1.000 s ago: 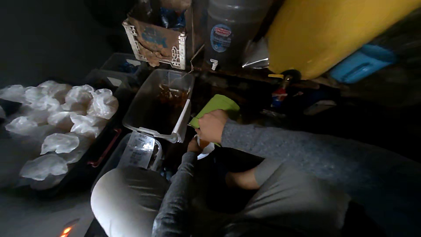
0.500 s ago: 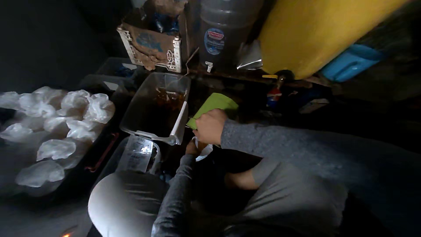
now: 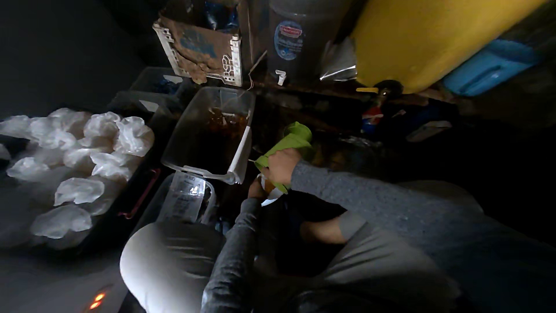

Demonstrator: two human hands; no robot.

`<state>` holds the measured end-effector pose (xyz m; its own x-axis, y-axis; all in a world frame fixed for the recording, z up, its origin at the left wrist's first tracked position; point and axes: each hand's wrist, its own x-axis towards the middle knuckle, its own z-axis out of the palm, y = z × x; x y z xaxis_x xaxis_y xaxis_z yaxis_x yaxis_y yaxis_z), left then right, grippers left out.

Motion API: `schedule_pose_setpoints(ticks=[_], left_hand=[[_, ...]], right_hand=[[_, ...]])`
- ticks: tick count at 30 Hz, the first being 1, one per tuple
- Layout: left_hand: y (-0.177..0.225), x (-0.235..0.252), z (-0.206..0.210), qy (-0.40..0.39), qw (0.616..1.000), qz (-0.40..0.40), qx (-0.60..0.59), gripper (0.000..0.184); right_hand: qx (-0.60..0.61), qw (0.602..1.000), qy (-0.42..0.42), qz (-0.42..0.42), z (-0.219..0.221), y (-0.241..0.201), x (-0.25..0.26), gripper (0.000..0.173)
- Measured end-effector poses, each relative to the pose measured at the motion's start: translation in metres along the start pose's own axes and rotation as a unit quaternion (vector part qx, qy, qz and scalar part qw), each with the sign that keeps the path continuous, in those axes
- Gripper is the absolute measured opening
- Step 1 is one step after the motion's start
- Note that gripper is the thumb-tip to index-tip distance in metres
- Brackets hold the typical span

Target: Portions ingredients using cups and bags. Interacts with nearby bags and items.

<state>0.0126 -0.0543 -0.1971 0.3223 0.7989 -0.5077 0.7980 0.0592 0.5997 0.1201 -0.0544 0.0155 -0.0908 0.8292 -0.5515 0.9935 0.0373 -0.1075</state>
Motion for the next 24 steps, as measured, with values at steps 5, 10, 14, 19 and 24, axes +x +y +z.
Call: schedule_pose_setpoints(ticks=[5,10,14,19,24], left_hand=[[0.006,0.000,-0.002,-0.025,0.999,-0.037,0.012,0.083],[0.007,-0.003,-0.001,-0.018,0.999,-0.041,0.011,0.077],[0.009,-0.002,0.003,-0.012,0.998,-0.052,0.033,0.080],[0.011,0.000,0.004,-0.012,0.995,-0.068,0.072,0.081],[0.017,-0.002,0.005,-0.014,0.993,-0.071,0.090,0.080]], right_hand=[[0.051,0.996,0.025,0.062,0.016,0.040,0.009,0.061],[0.189,0.976,0.049,0.093,0.055,0.103,0.024,0.064],[0.404,0.903,0.075,0.129,0.096,0.160,0.026,0.063],[0.735,0.613,0.159,0.243,0.149,0.250,0.037,0.059],[0.783,0.456,0.207,0.369,0.112,0.290,0.013,0.062]])
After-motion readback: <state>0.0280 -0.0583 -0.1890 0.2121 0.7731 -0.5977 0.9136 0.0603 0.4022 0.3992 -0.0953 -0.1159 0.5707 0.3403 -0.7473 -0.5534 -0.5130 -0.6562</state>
